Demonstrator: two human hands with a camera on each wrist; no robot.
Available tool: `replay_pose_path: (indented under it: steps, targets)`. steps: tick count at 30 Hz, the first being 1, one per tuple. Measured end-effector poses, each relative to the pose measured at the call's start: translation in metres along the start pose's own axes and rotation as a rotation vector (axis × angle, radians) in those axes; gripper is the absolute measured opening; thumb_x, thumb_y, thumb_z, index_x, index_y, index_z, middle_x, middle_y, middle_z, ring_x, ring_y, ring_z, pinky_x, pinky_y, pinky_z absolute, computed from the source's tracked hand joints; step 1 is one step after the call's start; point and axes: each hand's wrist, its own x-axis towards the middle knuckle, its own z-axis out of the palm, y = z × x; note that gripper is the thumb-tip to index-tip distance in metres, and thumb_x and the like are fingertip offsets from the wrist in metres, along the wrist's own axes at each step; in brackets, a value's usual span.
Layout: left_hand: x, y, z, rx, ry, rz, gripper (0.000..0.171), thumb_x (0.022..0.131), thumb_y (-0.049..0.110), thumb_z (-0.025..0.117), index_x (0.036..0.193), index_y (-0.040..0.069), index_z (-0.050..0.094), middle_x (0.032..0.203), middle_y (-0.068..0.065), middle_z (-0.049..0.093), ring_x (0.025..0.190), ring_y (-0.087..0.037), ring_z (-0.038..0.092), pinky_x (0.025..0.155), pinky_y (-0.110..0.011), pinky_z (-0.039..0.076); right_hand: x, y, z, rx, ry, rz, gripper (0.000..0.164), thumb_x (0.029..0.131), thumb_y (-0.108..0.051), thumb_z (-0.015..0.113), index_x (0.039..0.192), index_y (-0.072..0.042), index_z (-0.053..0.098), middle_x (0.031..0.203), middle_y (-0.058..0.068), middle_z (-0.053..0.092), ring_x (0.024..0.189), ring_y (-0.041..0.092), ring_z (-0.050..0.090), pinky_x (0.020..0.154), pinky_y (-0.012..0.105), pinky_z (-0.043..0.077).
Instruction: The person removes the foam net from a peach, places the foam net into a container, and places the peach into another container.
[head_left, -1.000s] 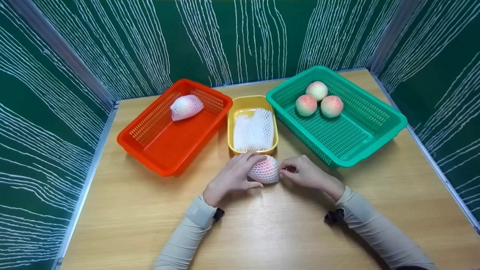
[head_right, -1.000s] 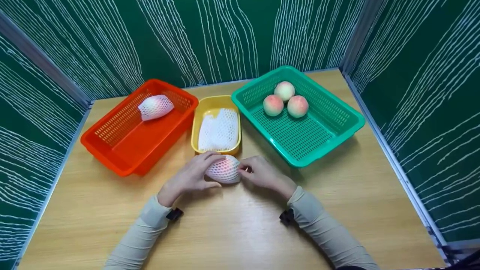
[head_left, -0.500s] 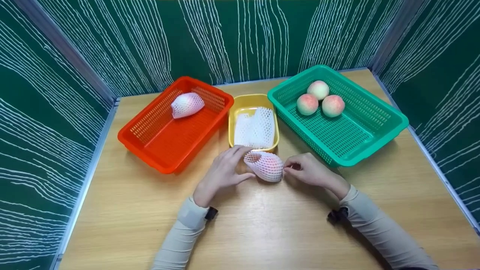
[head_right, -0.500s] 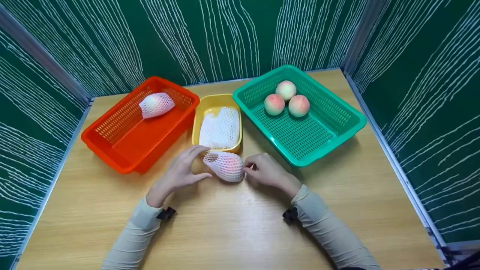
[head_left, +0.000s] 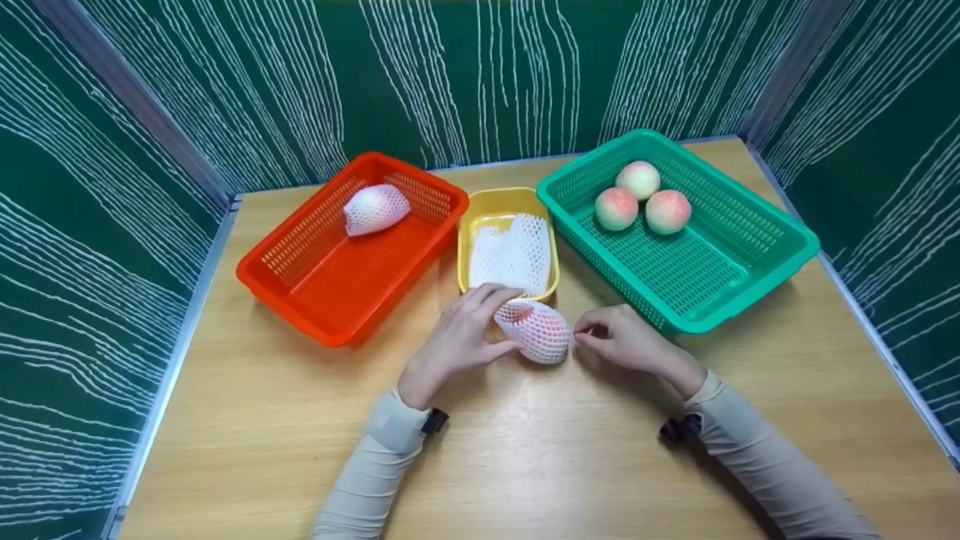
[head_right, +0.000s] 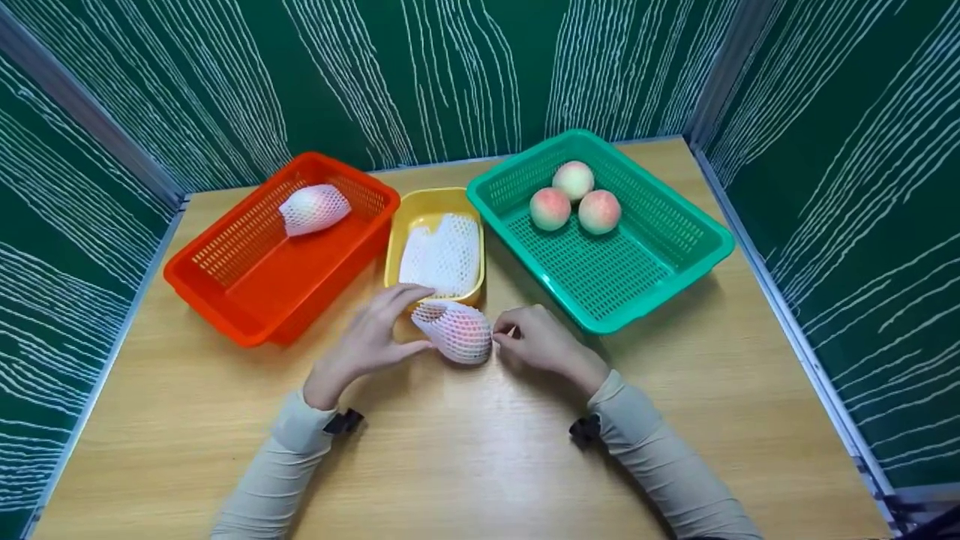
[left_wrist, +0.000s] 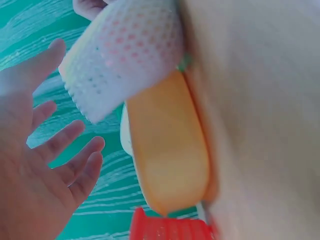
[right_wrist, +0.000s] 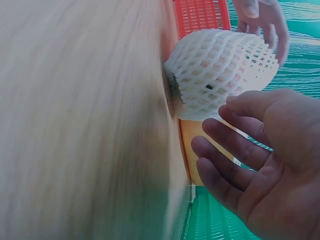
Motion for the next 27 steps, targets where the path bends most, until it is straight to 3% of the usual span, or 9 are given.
replay_pose_path:
  steps: [8,14,21,27]
  targets:
    - [0.027,0.019,0.014,0.129,-0.141,0.044,0.066,0.082,0.048,0.074,0.14,0.026,0.052,0.121,-0.001,0.057,0.108,-0.016,0.051,0.094,-0.031,0.041,0.0,0.002,0.003,-0.007,0.015,-0.018,0.003,0.089,-0.012,0.07,0.089,-0.012,0.073,0.08,-0.009,0.065,0.072,0.008,0.06,0.066,0.029,0.051]
    - [0.03,0.023,0.02,0.206,-0.235,0.037,0.049,0.085,0.045,0.072,0.127,0.021,0.065,0.107,-0.001,0.057,0.095,-0.015,0.051,0.084,-0.029,0.043,0.0,0.002,0.005,-0.009,0.018,-0.029,0.003,0.088,-0.013,0.07,0.089,-0.013,0.073,0.08,-0.01,0.066,0.072,0.007,0.06,0.066,0.029,0.051]
    - [0.016,0.012,0.019,0.128,-0.206,-0.037,0.036,0.084,0.039,0.075,0.109,0.015,0.066,0.101,-0.001,0.052,0.087,-0.015,0.051,0.075,-0.028,0.047,0.003,-0.001,0.006,-0.002,-0.005,-0.009,0.004,0.089,-0.016,0.07,0.088,-0.013,0.073,0.079,-0.01,0.065,0.072,0.007,0.06,0.068,0.03,0.051]
    - [0.004,0.0,0.016,-0.025,-0.222,-0.126,0.052,0.082,0.041,0.076,0.12,0.013,0.053,0.111,0.002,0.051,0.096,-0.012,0.051,0.087,-0.026,0.047,0.006,-0.004,0.008,0.018,-0.041,0.004,0.004,0.089,-0.014,0.07,0.088,-0.012,0.073,0.079,-0.01,0.065,0.072,0.008,0.059,0.067,0.03,0.051]
